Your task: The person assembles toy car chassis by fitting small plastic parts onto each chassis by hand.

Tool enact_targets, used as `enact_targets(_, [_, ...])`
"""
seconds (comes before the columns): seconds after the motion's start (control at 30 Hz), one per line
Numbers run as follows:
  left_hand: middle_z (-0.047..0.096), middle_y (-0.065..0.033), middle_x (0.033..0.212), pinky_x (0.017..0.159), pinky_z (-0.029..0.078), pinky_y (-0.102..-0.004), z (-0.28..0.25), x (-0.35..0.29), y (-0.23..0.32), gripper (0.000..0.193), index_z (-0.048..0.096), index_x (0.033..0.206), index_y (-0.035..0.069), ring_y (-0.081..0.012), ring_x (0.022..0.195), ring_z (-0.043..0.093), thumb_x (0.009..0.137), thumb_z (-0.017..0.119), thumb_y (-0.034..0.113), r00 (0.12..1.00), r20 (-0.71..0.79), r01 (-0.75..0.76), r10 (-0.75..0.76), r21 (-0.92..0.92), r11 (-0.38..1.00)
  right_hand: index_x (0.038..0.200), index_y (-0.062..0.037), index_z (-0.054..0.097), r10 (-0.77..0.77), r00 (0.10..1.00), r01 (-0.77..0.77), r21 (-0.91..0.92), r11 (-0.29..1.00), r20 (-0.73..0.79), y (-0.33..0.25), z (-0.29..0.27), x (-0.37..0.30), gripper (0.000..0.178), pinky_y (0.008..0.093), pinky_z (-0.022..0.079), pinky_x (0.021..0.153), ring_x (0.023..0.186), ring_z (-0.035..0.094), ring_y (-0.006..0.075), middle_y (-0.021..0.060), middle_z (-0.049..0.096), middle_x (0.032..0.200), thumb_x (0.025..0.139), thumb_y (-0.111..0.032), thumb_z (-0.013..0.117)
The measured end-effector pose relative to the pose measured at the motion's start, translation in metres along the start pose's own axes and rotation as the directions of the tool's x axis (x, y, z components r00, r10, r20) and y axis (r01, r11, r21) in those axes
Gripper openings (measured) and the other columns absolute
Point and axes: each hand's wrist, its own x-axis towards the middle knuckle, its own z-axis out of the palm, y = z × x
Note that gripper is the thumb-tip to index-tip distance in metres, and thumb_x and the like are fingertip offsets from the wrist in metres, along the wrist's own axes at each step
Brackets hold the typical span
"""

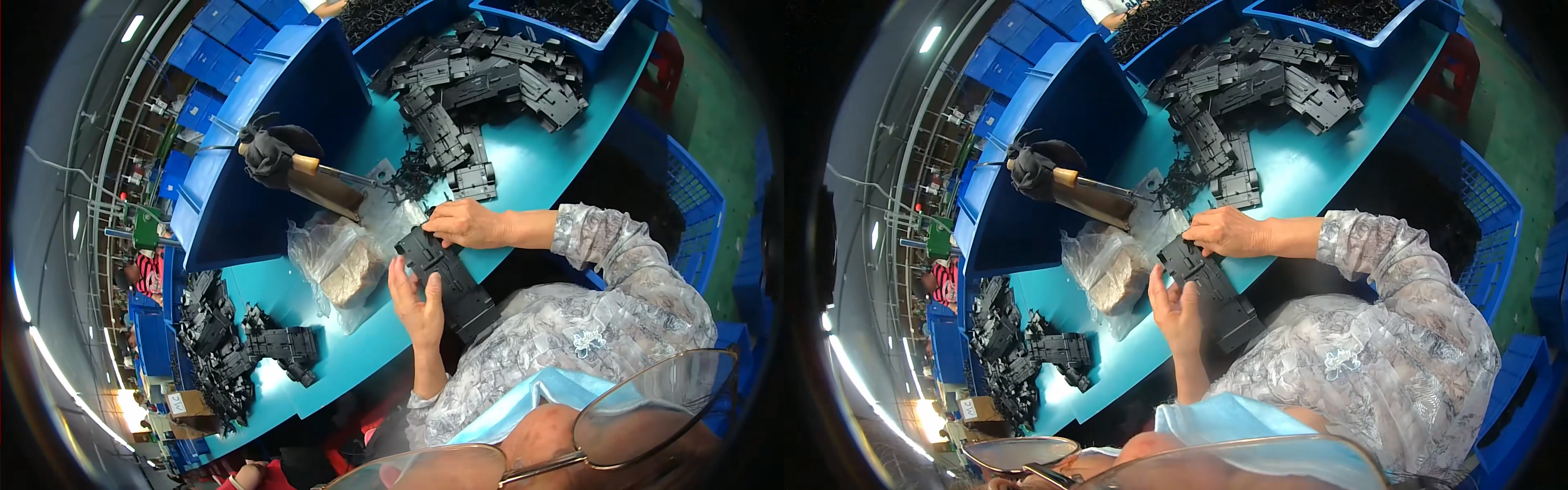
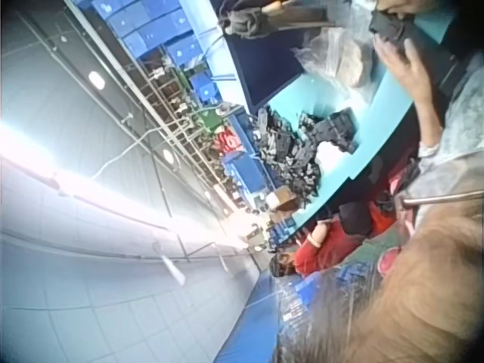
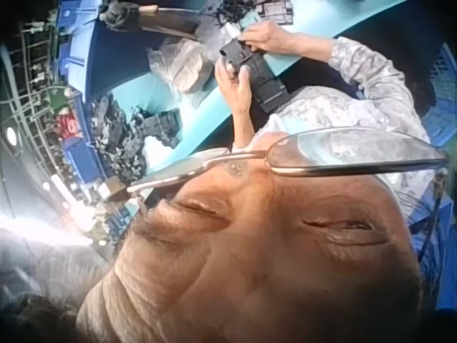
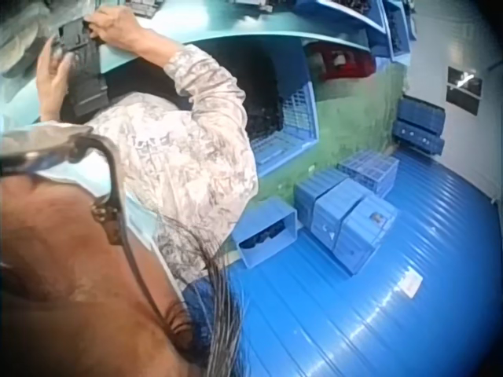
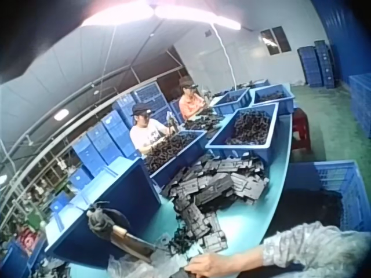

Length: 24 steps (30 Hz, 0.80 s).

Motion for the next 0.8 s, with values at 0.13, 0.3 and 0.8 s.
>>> enact_targets(0.13, [0.030, -0.0093, 0.121, 0.062, 0.039, -0.0185, 0.009, 0.001, 0.010, 0.060, 0.017, 0.129, 0.000, -0.0080, 0.077, 0.047, 0.078, 0.048, -0.004, 0.966, -0.024, 0.210, -0.256, -0.504, 0.838, 0.087, -0.0017, 0.055, -0.015, 1.000, 0.015, 0.003, 1.000, -0.027, -0.001, 0.003, -0.001, 0.030, 0.0310, 0.047, 0.055, 0.066, 0.055, 0.0230, 0.0073, 0.054, 0.075, 0.059, -0.003, 0.064])
enact_targets(0.3, [0.030, -0.0130, 0.123, 0.065, 0.040, -0.0196, 0.006, 0.003, 0.012, 0.059, 0.019, 0.128, 0.000, -0.0120, 0.083, 0.048, 0.078, 0.051, 0.000, 0.970, -0.023, 0.205, -0.240, -0.451, 0.869, 0.088, -0.0011, 0.057, 0.012, 1.000, -0.012, 0.003, 1.000, 0.010, -0.002, -0.001, 0.001, 0.029, 0.0298, 0.048, 0.058, 0.069, 0.057, 0.0223, 0.0085, 0.057, 0.079, 0.059, -0.002, 0.063])
enact_targets(0.8, [0.054, -0.0062, 0.078, 0.057, 0.042, -0.0204, 0.003, 0.001, 0.029, 0.028, 0.053, 0.100, -0.004, -0.0109, 0.067, 0.051, 0.075, 0.060, 0.008, 0.992, -0.107, 0.050, -0.068, -0.163, 0.985, 0.088, -0.0010, 0.056, -0.005, 1.000, 0.005, -0.011, 1.000, -0.009, 0.001, 0.003, -0.002, 0.031, 0.0311, 0.048, 0.058, 0.070, 0.057, 0.0241, 0.0092, 0.057, 0.079, 0.059, -0.003, 0.064])
